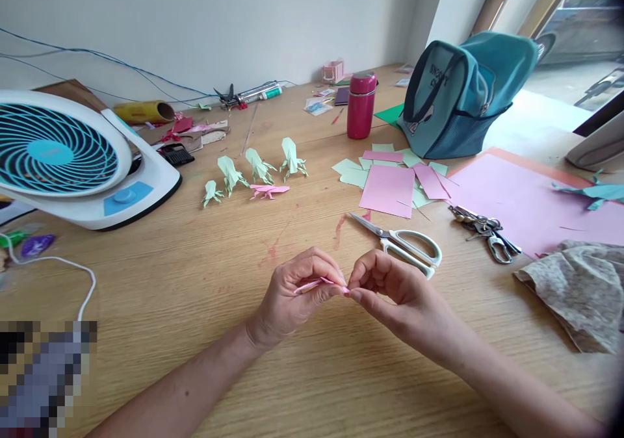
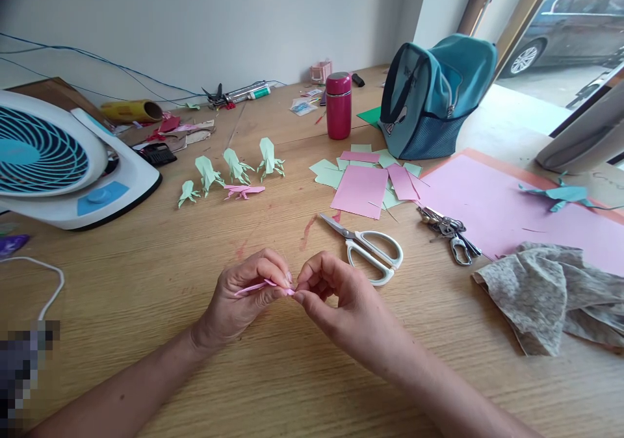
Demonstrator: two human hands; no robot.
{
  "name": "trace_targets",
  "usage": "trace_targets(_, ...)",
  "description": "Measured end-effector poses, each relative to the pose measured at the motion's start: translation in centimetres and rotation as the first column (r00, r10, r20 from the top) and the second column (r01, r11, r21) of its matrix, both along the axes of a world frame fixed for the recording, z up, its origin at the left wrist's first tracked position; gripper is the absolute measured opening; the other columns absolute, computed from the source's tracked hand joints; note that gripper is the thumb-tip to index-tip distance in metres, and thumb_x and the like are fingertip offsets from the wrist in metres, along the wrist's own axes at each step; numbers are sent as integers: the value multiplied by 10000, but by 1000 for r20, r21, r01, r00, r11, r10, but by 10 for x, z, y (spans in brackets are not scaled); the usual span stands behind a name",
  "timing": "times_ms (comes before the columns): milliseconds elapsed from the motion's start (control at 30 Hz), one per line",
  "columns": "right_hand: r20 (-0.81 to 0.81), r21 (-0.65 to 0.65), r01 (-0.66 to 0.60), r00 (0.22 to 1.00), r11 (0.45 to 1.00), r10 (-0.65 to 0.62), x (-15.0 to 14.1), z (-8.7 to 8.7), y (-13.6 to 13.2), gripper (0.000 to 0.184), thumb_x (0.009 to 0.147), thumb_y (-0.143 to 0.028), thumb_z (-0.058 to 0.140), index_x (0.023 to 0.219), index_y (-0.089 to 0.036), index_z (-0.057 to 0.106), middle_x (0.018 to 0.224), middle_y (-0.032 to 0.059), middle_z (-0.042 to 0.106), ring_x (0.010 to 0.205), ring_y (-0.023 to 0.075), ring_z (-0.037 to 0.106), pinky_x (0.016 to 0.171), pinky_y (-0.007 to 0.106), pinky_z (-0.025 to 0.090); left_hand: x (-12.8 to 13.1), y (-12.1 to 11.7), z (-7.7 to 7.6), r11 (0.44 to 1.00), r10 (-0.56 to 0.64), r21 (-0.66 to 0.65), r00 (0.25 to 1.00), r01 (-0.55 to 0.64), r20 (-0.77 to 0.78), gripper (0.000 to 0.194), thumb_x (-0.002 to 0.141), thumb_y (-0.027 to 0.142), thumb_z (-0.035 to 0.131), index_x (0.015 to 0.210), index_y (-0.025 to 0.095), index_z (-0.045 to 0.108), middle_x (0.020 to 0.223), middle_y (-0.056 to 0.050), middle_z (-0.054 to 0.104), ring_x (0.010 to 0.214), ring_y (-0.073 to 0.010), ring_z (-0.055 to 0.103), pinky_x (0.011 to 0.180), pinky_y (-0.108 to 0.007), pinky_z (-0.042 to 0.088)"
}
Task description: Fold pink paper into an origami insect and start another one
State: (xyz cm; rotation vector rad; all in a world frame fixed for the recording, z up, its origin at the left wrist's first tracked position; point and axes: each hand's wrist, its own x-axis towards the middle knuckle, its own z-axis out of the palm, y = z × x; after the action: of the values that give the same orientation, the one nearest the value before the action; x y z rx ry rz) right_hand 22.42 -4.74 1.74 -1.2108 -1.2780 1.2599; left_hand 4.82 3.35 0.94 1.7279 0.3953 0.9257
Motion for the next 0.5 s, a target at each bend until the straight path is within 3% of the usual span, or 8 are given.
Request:
trace_targets(300, -313, -145, -31, 950, 989, -17, -4, -4, 5, 343, 729, -421, 812, 835, -202, 570, 756, -6, 587, 699, 127, 522, 616, 252, 415, 3, -3, -2, 1000, 3, -1, 1000, -3, 16, 76, 858, 192, 699, 799, 147, 682, 778, -38, 636, 743, -123, 610, 671, -227, 512)
trace_targets(500, -305, -126, 13, 951, 992, -51, -6, -4, 5, 346, 723, -415, 815, 823, -209, 555, 763, -10, 575, 695, 125, 513, 615, 252, 417, -1, 0, -1, 997, 22, 70, 999, -20, -25, 38, 820, 175, 739, 799, 160, 712, 809, -56, 676, 777, -148, 644, 703, -265, 531)
